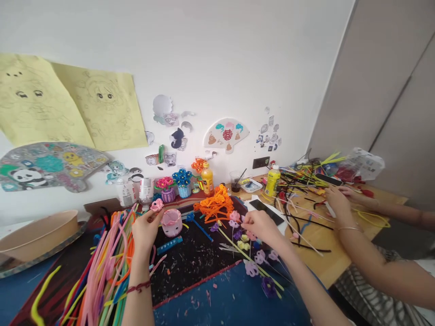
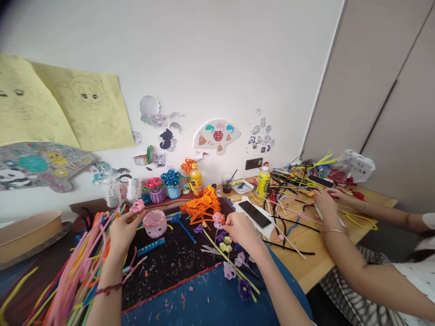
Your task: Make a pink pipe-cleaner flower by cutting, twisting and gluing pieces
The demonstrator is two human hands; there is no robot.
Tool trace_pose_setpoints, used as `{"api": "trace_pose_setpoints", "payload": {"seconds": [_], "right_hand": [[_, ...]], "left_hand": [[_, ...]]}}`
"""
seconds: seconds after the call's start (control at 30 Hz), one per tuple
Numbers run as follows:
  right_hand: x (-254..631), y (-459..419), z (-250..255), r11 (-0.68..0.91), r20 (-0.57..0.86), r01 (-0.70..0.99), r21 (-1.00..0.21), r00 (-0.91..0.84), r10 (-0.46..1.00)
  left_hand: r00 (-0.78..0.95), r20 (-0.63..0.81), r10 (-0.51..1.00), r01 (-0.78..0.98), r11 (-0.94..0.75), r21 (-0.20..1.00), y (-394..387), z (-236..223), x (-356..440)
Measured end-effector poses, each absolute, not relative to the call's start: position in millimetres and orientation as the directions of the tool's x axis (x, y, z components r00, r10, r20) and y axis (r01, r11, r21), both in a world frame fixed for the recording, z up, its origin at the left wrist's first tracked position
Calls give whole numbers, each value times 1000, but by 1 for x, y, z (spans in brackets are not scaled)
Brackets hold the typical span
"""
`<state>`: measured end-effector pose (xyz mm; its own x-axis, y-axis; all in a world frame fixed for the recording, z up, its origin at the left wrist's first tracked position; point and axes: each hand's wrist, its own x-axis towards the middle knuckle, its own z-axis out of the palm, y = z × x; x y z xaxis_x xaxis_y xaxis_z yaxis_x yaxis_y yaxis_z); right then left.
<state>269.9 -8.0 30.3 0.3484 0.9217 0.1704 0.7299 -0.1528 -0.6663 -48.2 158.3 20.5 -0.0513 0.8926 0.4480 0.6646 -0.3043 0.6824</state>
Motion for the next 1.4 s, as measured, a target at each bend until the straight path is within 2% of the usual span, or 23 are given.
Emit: {"api": "trace_pose_setpoints", "payload": {"seconds": [0.2, 0.3, 0.47, 0.67, 0.93, 1.1, 1.23, 1.4], "right_hand": [[213, 52, 68, 217, 364, 552, -805, 172, 915], [162, 98, 65, 308, 386, 449, -839, 92, 918], [108, 147, 32, 296, 357, 396, -869, 89, 930], [94, 160, 9, 276, 346, 472, -837, 68, 936], [101, 159, 23, 214, 359, 702, -679, 65, 931], [105, 152, 34, 212, 341, 789, -576, -4, 940], [100, 153, 31, 225, 281, 806, -548, -76, 957], [98, 156, 28, 223, 273, 797, -561, -76, 959]], "left_hand": [[-45, 454, 890, 717, -287, 636, 153, 16, -46], [-46, 429, 902, 741, -257, 620, 150, 13, -48], [21, 378, 926, 737, -269, 620, 152, 7, -49], [76, 309, 948, 696, -273, 664, 156, -1, -48], [64, 305, 950, 657, -270, 704, 158, -4, -48], [87, 295, 952, 637, -281, 718, 158, -6, -47], [79, 283, 956, 645, -265, 716, 156, -6, -46], [56, 280, 958, 651, -248, 718, 155, -5, -46]]}}
